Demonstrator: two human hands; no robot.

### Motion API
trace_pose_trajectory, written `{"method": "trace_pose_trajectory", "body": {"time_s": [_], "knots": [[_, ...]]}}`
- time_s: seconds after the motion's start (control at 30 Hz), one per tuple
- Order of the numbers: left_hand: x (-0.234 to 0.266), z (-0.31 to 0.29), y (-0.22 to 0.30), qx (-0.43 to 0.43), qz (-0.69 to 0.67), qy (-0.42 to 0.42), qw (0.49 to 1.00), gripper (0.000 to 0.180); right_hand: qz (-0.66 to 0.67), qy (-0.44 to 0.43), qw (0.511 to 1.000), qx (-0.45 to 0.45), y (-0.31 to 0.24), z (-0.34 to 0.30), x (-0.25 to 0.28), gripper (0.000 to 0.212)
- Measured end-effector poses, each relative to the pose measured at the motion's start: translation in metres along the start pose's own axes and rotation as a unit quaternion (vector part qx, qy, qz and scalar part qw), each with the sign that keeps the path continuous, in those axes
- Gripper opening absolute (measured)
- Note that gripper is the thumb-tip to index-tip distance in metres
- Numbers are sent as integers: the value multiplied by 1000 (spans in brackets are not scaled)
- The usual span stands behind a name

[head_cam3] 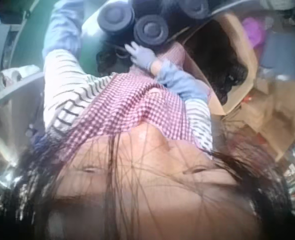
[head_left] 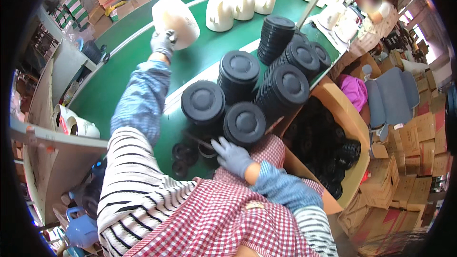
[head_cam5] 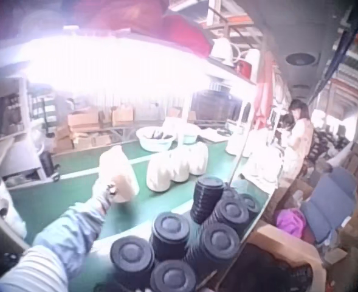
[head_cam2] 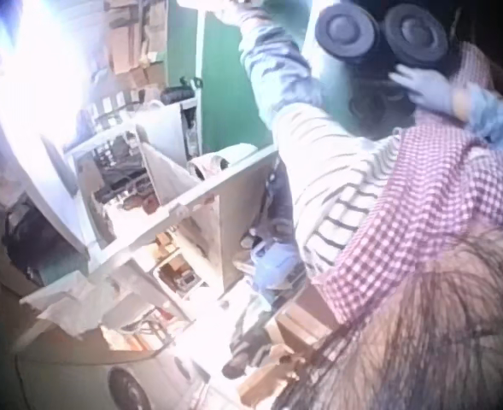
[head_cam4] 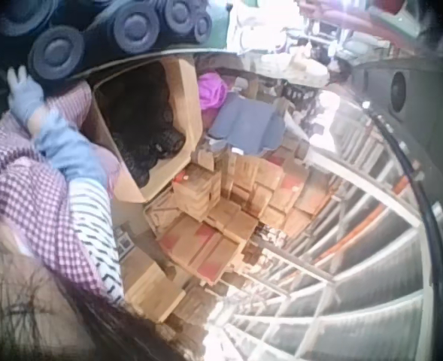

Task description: The person repeatedly assembles white pitchers by inserting a black filter basket and securing a black lid. They handle each pitcher one at a time, place the assembled units on a green conveyor belt, and continue the cycle.

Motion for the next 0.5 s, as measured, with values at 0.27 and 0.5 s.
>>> {"method": "trace_pose_trajectory", "body": {"time_s": [0.27, 0.5], "knots": [[-58, 81, -136, -81, 126, 88, 985, 69, 130, 245, 941, -196, 12, -147, 123, 32], [-59, 78, -143, -77, 53, -9, 996, 84, 236, 270, 861, -359, 33, -184, 97, 30]]}}
Point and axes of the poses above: each hand's wrist, its own z-axis towards the middle knuckle, its own x-axis out of the back of the hand, y = z × x, the point moved 1 cm from there along z, towards the middle knuckle, and after that the axes turned 1 degree about x, right-handed, at the moved point
